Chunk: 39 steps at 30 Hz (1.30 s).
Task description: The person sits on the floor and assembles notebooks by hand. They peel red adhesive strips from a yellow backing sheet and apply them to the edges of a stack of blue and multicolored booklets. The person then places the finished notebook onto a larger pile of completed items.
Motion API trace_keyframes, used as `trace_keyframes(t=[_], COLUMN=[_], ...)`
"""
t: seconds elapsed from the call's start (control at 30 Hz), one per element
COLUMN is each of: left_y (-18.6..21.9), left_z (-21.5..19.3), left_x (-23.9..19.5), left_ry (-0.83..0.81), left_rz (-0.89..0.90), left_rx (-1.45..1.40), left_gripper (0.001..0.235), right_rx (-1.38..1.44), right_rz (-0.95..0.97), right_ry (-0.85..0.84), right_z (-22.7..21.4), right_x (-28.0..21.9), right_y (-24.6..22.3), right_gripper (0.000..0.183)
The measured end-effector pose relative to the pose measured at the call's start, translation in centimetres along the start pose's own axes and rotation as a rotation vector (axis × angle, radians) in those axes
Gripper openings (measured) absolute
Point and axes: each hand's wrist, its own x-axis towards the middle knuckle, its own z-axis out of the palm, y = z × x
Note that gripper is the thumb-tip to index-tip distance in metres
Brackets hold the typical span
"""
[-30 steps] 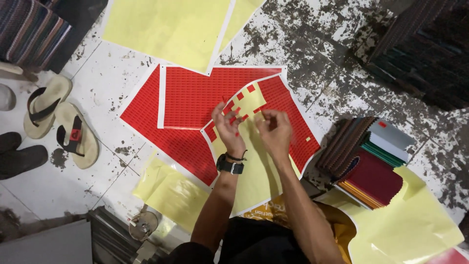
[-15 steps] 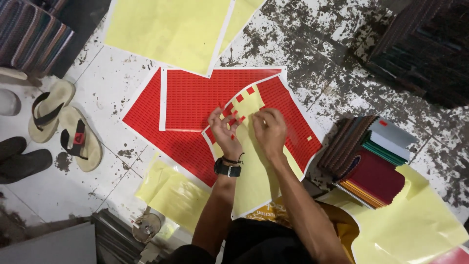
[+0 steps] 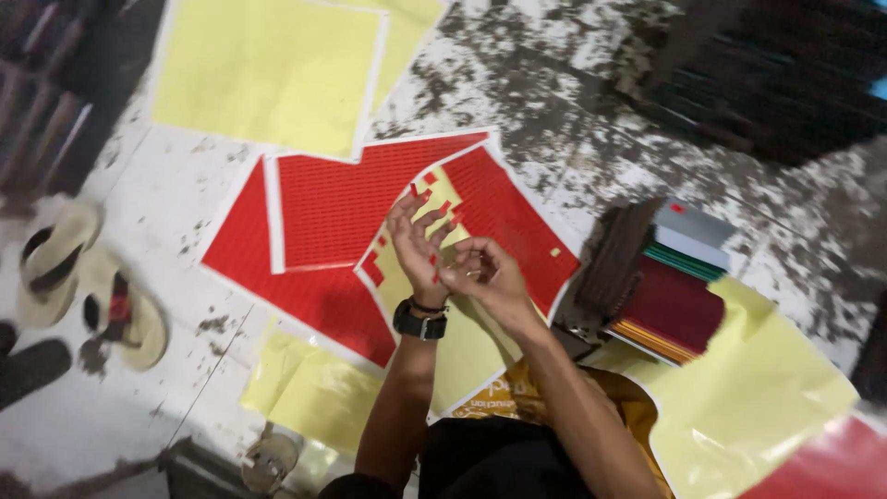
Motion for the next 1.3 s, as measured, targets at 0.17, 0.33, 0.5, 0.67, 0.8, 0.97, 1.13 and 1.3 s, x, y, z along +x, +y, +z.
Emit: trace_keyframes(t=[0.17,0.33,0.5,0.67,0.8,0.97,1.13,1.3], left_y=[-2.2,-4.5,-7.6,-11.8,-12.7,-13.5,-13.8,-14.2], left_z=[2.4,7.6,11.9,13.3,13.8,14.2,14.5,14.1], left_x=[-0.5,-1.9,-3.2,-3.0,-3.3,-3.2,-3.5,-3.5], left_ry=[-0.200,-0.411,-0.568,-0.649,-0.682,-0.705,-0.699,-0.706], left_rz=[-0.061,-0.139,-0.210,-0.174,-0.134,-0.096,-0.099,-0.092], left_rx=[0.190,0.307,0.483,0.587,0.676,0.740,0.758,0.746], left_gripper=[0.035,0.027,0.022,0.021,0.019,0.018,0.017,0.016], right_rx=[-0.316,-0.936,-1.660,-1.673,-1.683,-1.640,-1.614,-1.590], right_rz=[-0.265,-0.501,-0.435,-0.782,-1.013,-1.044,-1.066,-1.093], right_ry=[0.281,0.503,0.352,0.447,0.401,0.323,0.279,0.261], right_z=[-10.9,-24.9,-31.7,-32.6,-32.1,-32.0,-32.8,-32.6], right_x=[0.9,1.5,1.9,1.6,0.0,-0.9,-0.7,-0.8], right_y=[-4.6,-9.2,-8.3,-6.7,-7.4,-7.3,-6.2,-6.5], right_gripper=[0.029,0.017,0.040,0.011,0.010,0.010,0.011,0.018])
